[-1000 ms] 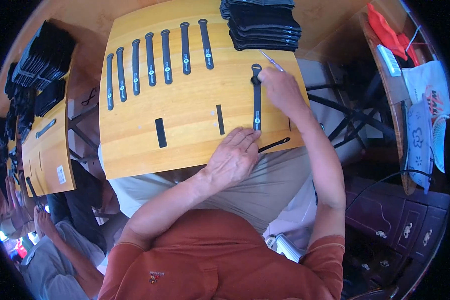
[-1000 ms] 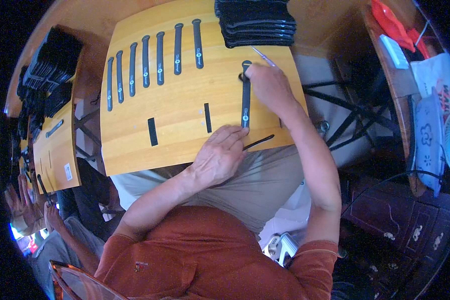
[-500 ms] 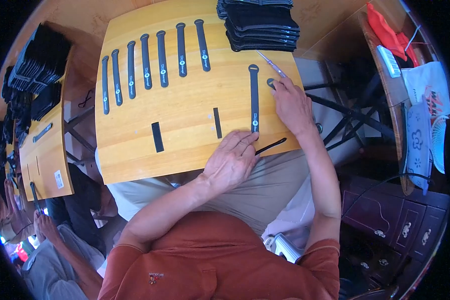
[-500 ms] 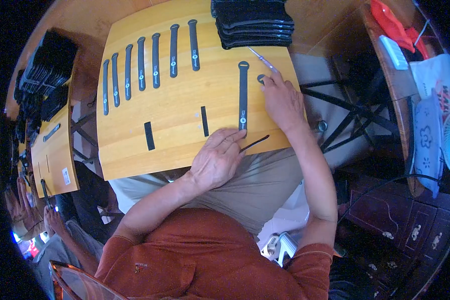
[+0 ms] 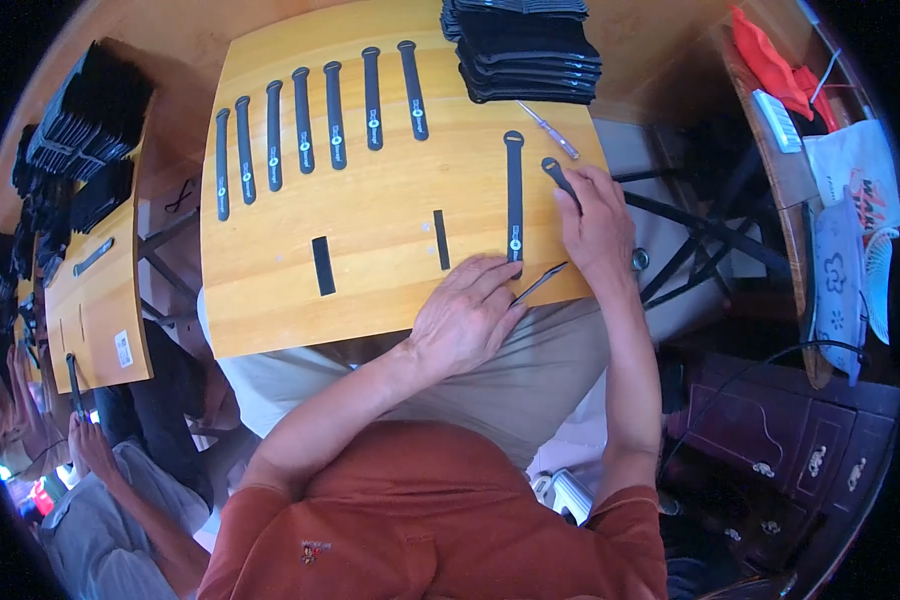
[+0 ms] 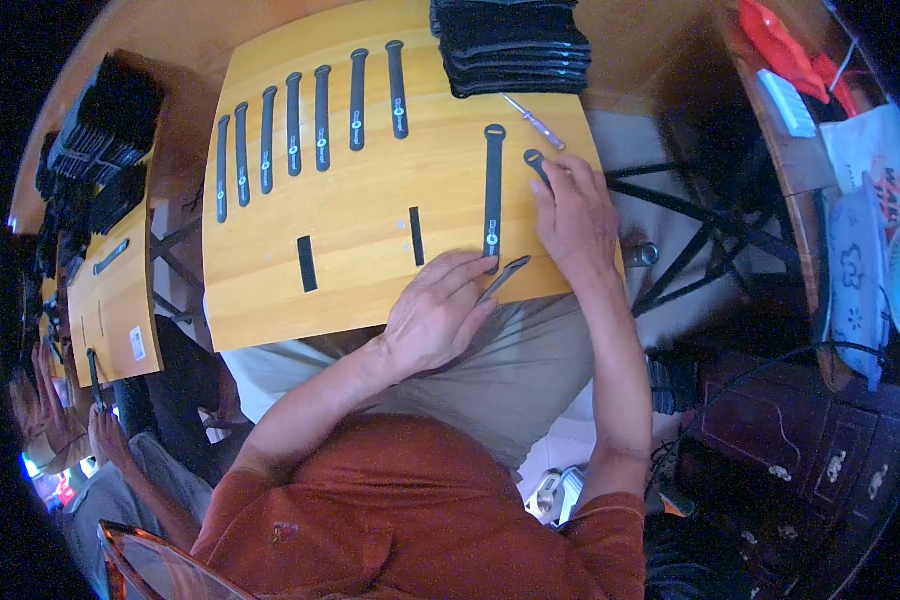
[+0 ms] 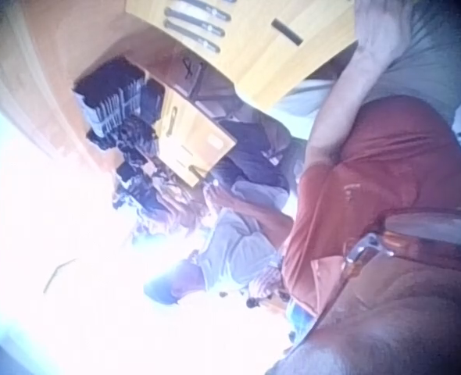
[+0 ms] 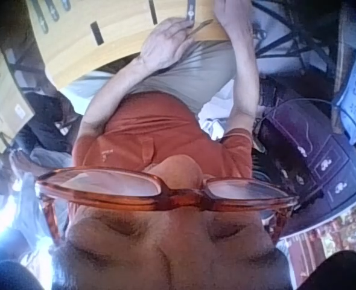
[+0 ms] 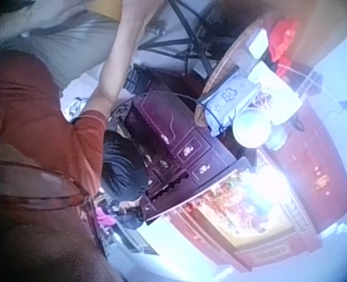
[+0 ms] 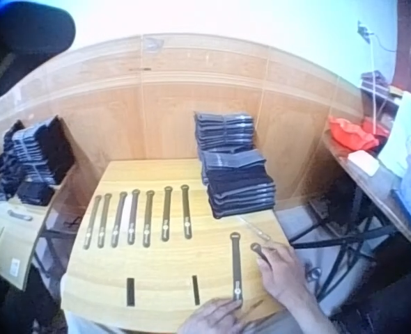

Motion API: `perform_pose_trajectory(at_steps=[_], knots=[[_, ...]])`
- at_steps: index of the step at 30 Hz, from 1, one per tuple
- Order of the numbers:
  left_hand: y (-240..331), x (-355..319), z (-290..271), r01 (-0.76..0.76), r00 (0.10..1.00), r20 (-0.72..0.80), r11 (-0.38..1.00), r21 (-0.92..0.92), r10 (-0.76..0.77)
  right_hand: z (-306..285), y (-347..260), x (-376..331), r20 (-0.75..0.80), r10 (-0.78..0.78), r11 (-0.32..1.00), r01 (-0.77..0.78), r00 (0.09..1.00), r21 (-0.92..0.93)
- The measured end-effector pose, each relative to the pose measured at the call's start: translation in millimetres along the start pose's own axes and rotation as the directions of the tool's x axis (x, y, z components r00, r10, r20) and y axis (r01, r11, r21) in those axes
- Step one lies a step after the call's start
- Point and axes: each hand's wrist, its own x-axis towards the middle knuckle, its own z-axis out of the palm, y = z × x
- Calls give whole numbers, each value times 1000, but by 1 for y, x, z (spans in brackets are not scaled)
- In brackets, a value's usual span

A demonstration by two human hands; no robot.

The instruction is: Aligning and stacking small black straps on a wooden surface in a manufacturing setting.

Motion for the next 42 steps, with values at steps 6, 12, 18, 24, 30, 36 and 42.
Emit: perform_pose_trajectory(at_steps=[6,12,18,24,30,36,42], knots=[[0,-2,1,11,999,-36,996,-91,-14,-14,-34,-45,-61,178,915,-142,982,378],[21,-14,-13,60,985,-140,958,-280,-103,-23,-90,-96,99,251,526,-221,963,822],[35,-27,-32,136,896,-292,833,-537,-334,-23,-122,-118,244,169,421,-293,955,858],[20,-46,-60,303,727,-92,438,-846,-681,-38,-122,-102,416,139,365,-437,899,822],[-10,-74,-95,180,676,-103,299,-937,-730,-25,-121,-98,430,132,306,-449,893,839],[-14,-88,-114,126,653,-11,122,-985,-757,-3,-117,-91,409,216,191,-449,887,873],[-24,-99,-113,205,639,-73,260,-943,-766,13,-105,-75,336,189,308,-380,923,872]])
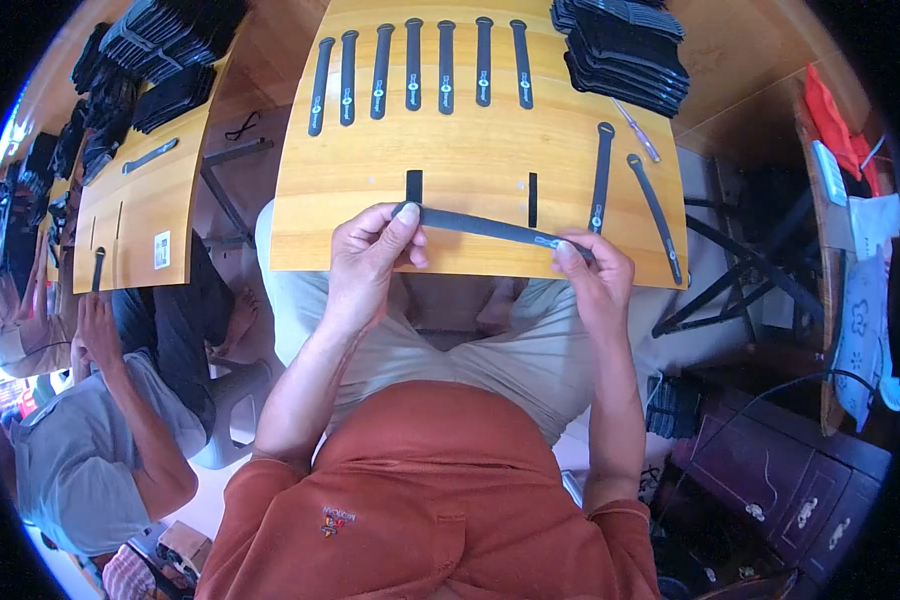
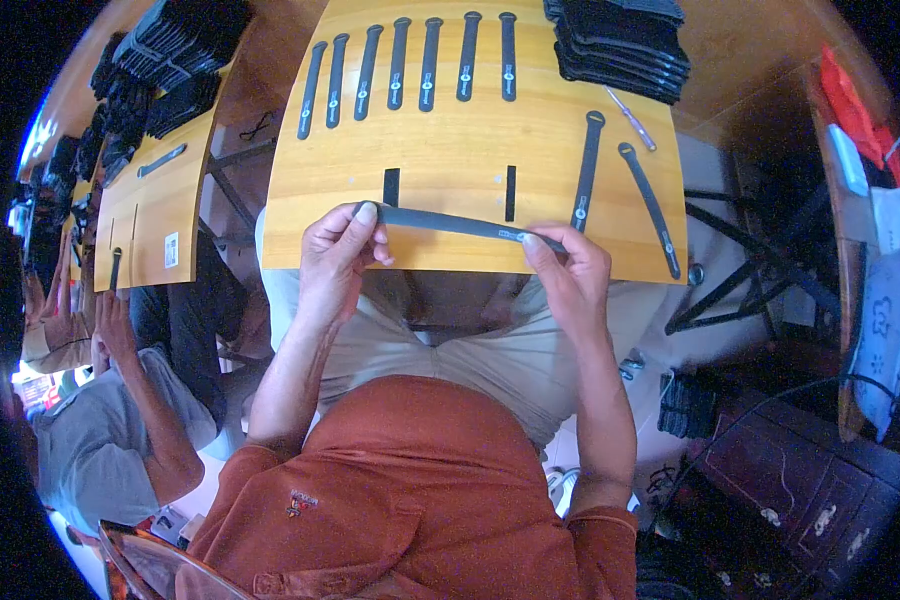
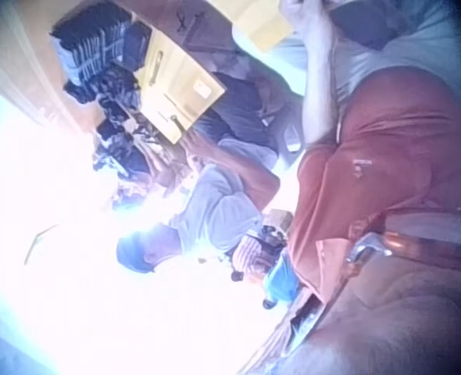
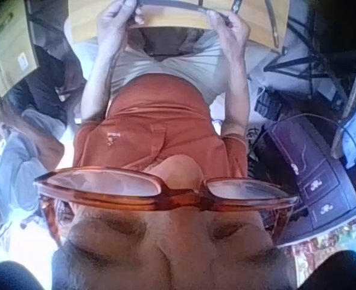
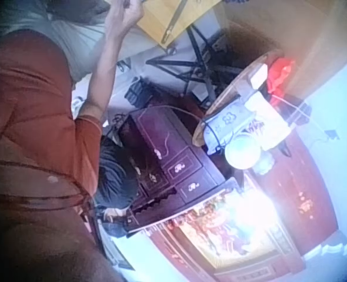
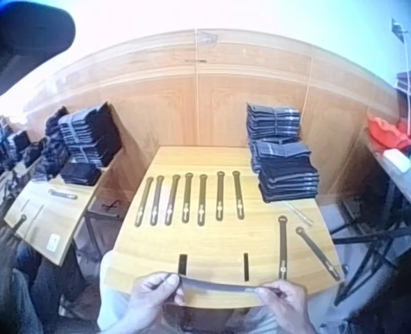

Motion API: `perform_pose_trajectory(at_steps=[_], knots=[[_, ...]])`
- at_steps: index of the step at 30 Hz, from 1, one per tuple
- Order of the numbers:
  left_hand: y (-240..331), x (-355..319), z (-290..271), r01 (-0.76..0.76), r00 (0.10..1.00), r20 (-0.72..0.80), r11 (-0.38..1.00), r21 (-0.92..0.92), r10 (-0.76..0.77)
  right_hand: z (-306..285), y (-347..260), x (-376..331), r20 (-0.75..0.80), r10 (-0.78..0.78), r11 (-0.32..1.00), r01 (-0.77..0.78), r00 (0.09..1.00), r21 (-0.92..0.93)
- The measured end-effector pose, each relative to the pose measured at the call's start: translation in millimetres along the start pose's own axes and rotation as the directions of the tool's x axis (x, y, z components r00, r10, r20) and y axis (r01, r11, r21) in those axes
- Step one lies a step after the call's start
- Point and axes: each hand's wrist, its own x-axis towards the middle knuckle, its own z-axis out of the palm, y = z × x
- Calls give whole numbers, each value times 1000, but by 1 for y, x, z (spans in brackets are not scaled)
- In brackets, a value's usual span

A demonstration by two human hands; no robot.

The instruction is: Aligning and stacking small black straps on a wooden surface in a manufacturing setting.

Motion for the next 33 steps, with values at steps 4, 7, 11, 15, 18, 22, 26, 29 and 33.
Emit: perform_pose_trajectory(at_steps=[4,7,11,15,18,22,26,29,33], knots=[[-9,2,-4,-127,989,-45,956,265,144,-4,10,13,-11,-137,986,135,991,-102],[-12,2,-2,-131,989,-6,908,397,146,-8,7,13,-21,-79,984,75,997,-163],[-21,4,3,-109,994,46,882,458,98,-22,10,12,-58,-97,969,81,994,-232],[-21,4,3,-100,995,59,866,489,81,-25,6,8,-56,-104,949,83,993,-304],[-18,3,-2,-122,992,62,879,460,106,-19,7,4,-93,-6,983,-11,996,-186],[-5,8,-10,-103,995,40,880,464,96,-4,2,5,-121,10,998,-17,993,-58],[0,19,-17,-125,989,-17,891,437,147,5,-3,17,-116,-29,993,16,993,-116],[6,31,-25,-107,989,-44,876,470,144,10,0,29,-113,-30,996,20,993,-91],[10,46,-39,-72,996,-13,846,528,93,15,0,44,-97,29,994,-39,995,-102]])
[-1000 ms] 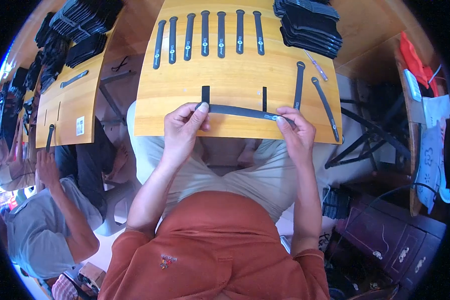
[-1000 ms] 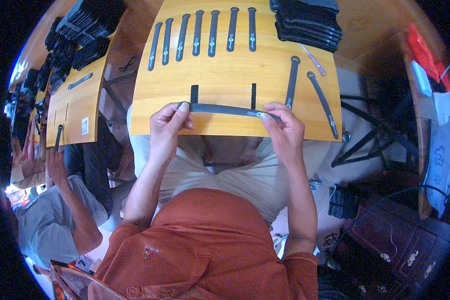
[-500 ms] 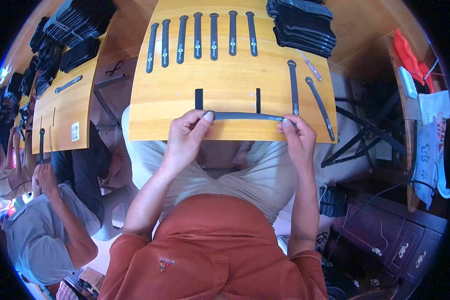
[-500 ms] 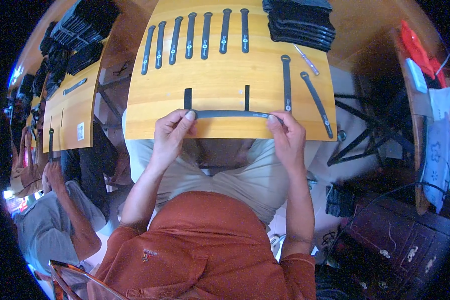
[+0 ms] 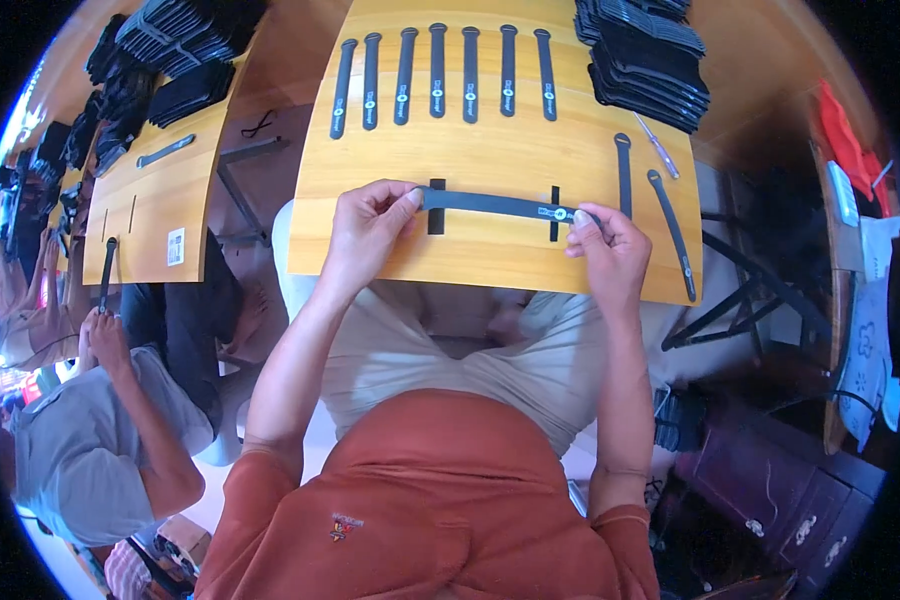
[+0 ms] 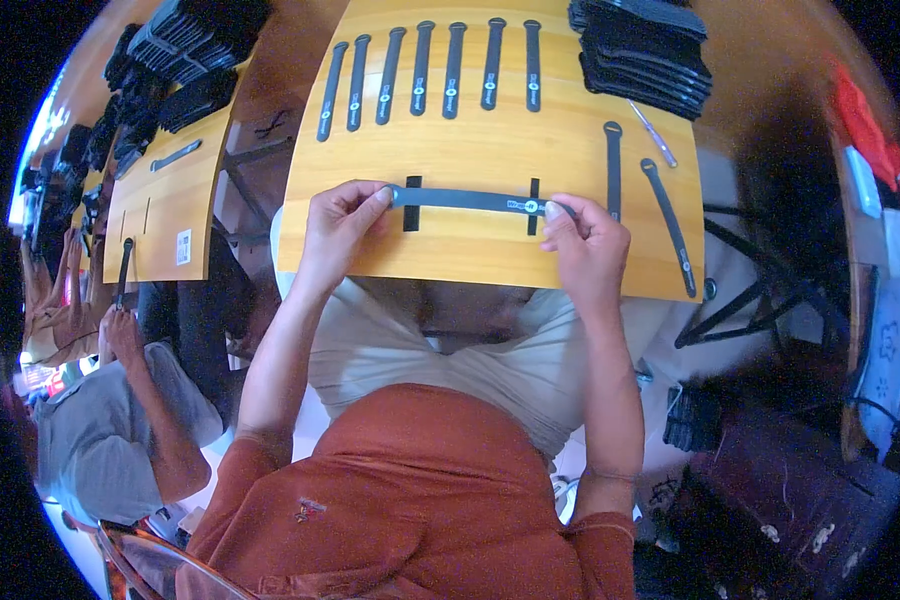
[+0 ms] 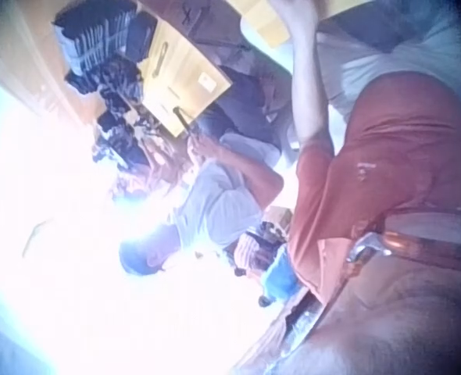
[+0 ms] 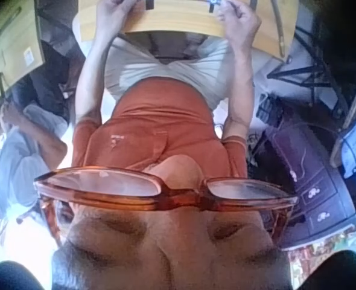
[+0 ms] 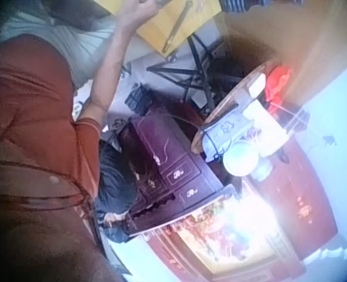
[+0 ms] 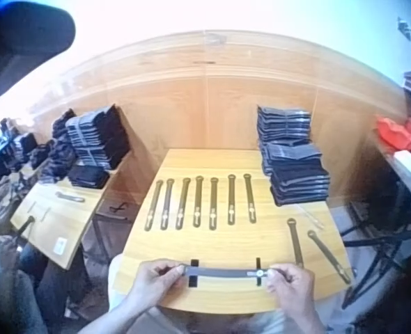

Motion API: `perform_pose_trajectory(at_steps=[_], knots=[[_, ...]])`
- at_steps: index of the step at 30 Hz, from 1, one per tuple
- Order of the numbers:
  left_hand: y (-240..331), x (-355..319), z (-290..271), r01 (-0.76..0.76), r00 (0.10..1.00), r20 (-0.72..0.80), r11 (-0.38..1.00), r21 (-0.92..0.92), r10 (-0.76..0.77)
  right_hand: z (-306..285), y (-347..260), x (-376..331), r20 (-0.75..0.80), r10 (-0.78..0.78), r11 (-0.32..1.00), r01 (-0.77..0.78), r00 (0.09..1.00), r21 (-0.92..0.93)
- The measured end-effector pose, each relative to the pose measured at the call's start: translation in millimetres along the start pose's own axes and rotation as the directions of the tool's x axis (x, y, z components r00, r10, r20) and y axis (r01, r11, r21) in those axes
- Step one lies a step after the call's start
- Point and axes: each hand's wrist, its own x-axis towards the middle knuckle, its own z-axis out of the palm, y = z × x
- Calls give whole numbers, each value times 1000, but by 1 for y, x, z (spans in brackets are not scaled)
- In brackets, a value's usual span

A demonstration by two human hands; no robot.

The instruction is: Aligning and stacking small black straps on a wooden surface in a manufacturing setting.

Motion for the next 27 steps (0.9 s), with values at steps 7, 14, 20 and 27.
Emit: perform_pose_trajectory(at_steps=[7,14,20,27], knots=[[0,17,-6,17,999,-27,999,32,-16,5,4,17,30,-18,1000,19,999,-19],[-2,27,-5,56,997,-65,967,247,-41,4,13,25,-24,16,989,-19,1000,-146],[-1,34,-8,75,997,-58,937,340,-58,11,13,27,-87,22,980,-39,996,-196],[4,37,-5,64,998,-12,925,374,-64,13,13,26,-146,-37,964,-2,989,-265]])
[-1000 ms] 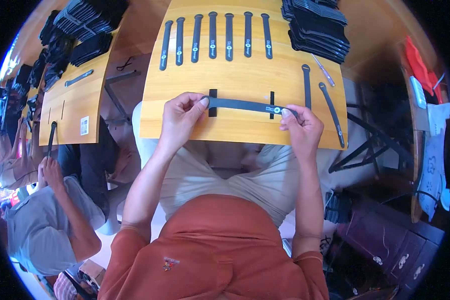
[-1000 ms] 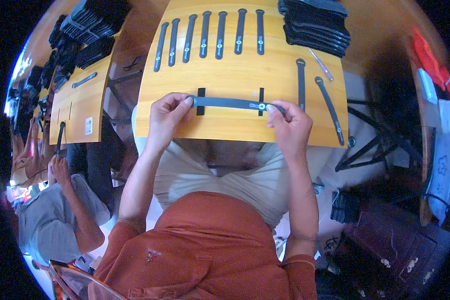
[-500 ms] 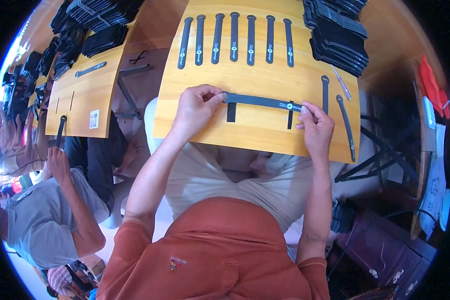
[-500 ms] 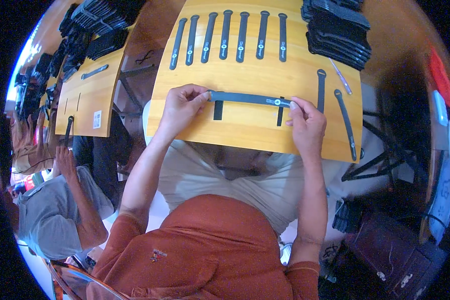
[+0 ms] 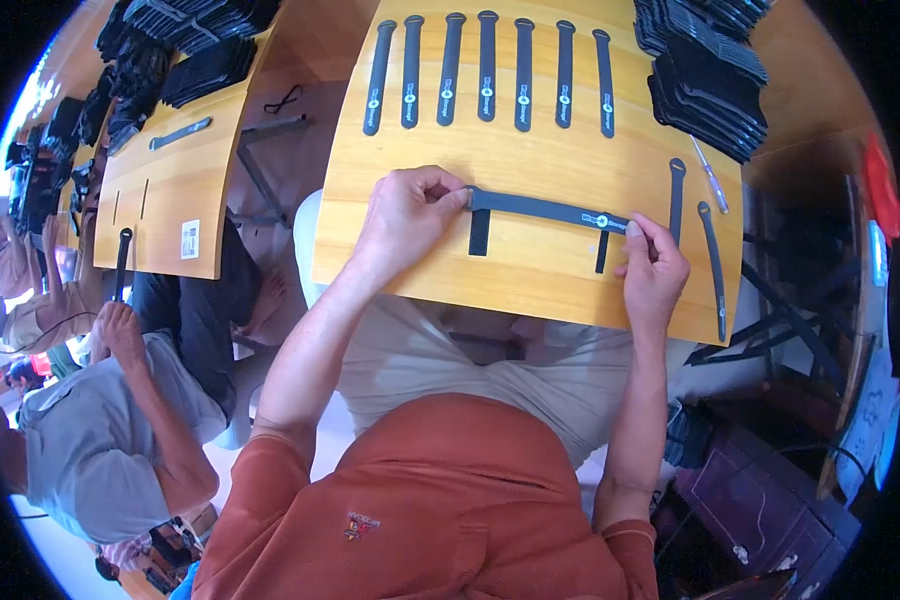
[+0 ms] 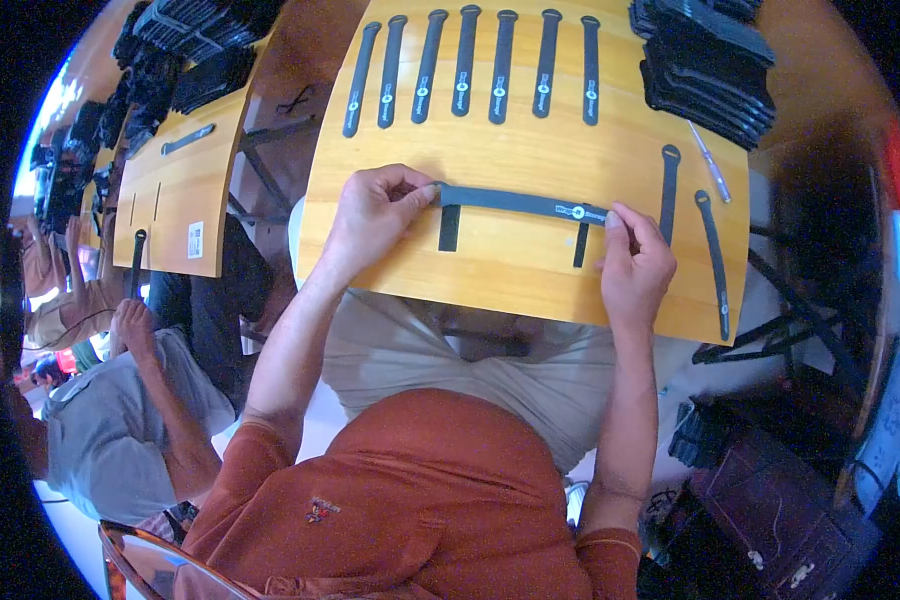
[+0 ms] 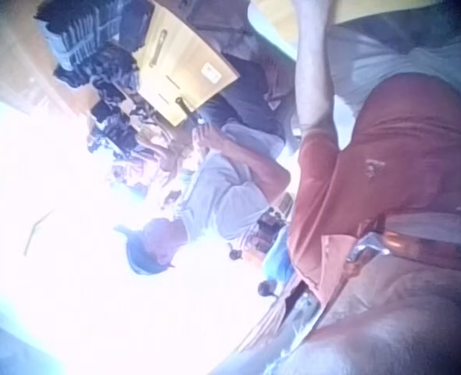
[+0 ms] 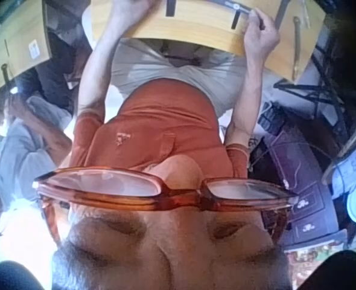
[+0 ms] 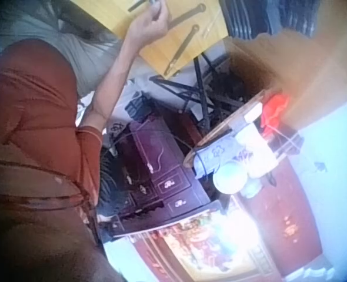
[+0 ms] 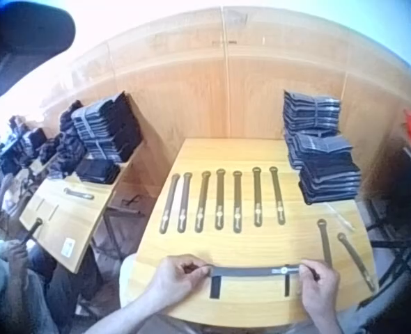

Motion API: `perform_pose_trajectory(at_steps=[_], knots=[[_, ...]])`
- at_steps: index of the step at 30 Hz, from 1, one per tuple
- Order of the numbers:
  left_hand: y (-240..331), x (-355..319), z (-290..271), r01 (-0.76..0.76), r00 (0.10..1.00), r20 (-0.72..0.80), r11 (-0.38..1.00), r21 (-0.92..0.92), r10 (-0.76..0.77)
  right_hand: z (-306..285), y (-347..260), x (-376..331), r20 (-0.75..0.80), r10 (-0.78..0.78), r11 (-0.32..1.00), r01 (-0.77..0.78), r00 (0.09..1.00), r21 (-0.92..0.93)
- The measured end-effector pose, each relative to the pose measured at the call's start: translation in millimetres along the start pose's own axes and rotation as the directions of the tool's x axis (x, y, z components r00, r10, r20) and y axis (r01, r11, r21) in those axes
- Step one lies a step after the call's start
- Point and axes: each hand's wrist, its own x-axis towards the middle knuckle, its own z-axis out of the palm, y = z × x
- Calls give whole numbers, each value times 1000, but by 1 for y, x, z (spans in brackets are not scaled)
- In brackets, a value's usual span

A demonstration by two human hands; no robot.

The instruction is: Aligning and stacking small black straps on a wooden surface in a manufacturing setting.

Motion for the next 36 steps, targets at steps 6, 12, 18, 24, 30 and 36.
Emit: perform_pose_trajectory(at_steps=[6,12,18,24,30,36], knots=[[-2,0,0,6,1000,17,1000,-15,-5,2,-4,-1,-22,-7,1000,7,1000,-13],[-1,0,0,-35,999,-3,998,50,35,4,-2,-1,-33,-55,998,54,998,-19],[2,-2,-1,8,1000,-19,1000,19,-7,3,-3,0,-26,-55,995,52,998,-80],[1,-2,0,-2,1000,-18,1000,9,2,3,-7,0,-36,-23,996,20,999,-86],[2,-2,-1,-26,999,-29,999,33,27,2,3,2,-43,-128,979,119,991,-165],[5,-4,-3,19,1000,-11,1000,3,-19,2,0,1,-33,-110,981,103,993,-167]])
